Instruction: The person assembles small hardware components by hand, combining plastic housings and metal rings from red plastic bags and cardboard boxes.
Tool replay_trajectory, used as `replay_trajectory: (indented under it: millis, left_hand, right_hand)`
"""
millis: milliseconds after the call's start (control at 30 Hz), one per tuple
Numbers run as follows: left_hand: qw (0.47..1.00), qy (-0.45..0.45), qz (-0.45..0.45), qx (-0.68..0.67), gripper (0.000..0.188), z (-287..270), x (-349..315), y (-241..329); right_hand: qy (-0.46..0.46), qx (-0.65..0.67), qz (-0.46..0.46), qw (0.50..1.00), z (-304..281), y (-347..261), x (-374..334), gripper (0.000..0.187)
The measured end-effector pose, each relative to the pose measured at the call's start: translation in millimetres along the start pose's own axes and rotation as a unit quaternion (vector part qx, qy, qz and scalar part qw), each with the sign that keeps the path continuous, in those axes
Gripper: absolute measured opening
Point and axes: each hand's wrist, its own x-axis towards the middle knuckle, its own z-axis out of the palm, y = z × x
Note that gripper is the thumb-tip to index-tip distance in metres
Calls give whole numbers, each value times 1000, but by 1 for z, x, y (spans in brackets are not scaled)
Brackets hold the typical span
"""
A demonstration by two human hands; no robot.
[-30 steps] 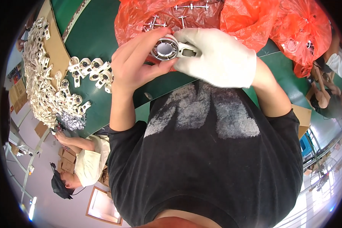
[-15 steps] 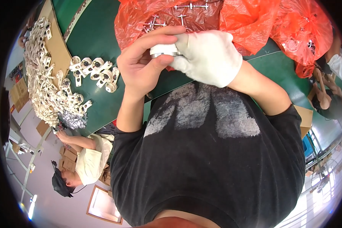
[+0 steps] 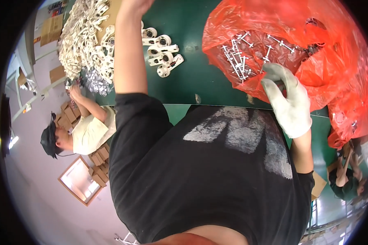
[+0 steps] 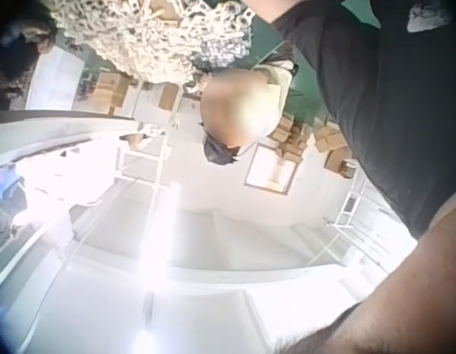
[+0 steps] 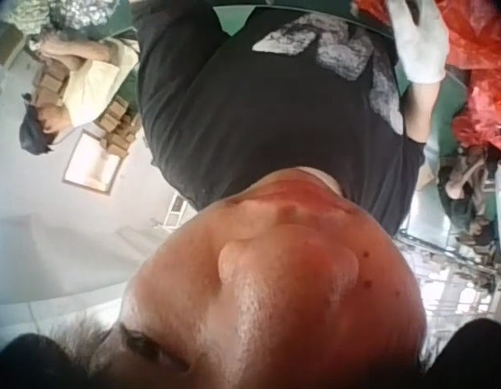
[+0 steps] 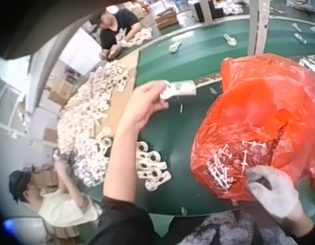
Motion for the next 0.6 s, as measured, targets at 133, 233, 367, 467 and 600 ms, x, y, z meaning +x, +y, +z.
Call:
replay_trajectory:
  millis: [133,233,367,467,600]
  left_hand:
    - [959,205,59,184,47,-21,-4,14]
    - [820,171,-98,537,41,0,-65,44]
    - [779,63,35,623,33,-46,-125,-25]
    - [692,68,96,712,32,-43,-133,-45]
    - [785,133,39,604,29,-31,-156,-25]
  right_hand:
    - [-21,27,59,998,9,7,-5,31]
    - [-32,1,54,998,13,-1,-3,30]
    - [-51,-19,52,997,7,-3,-3,30]
    - [-75,-49,30,996,4,-10,2,31]
    - [-115,-17,-62,991,8,-14,14,30]
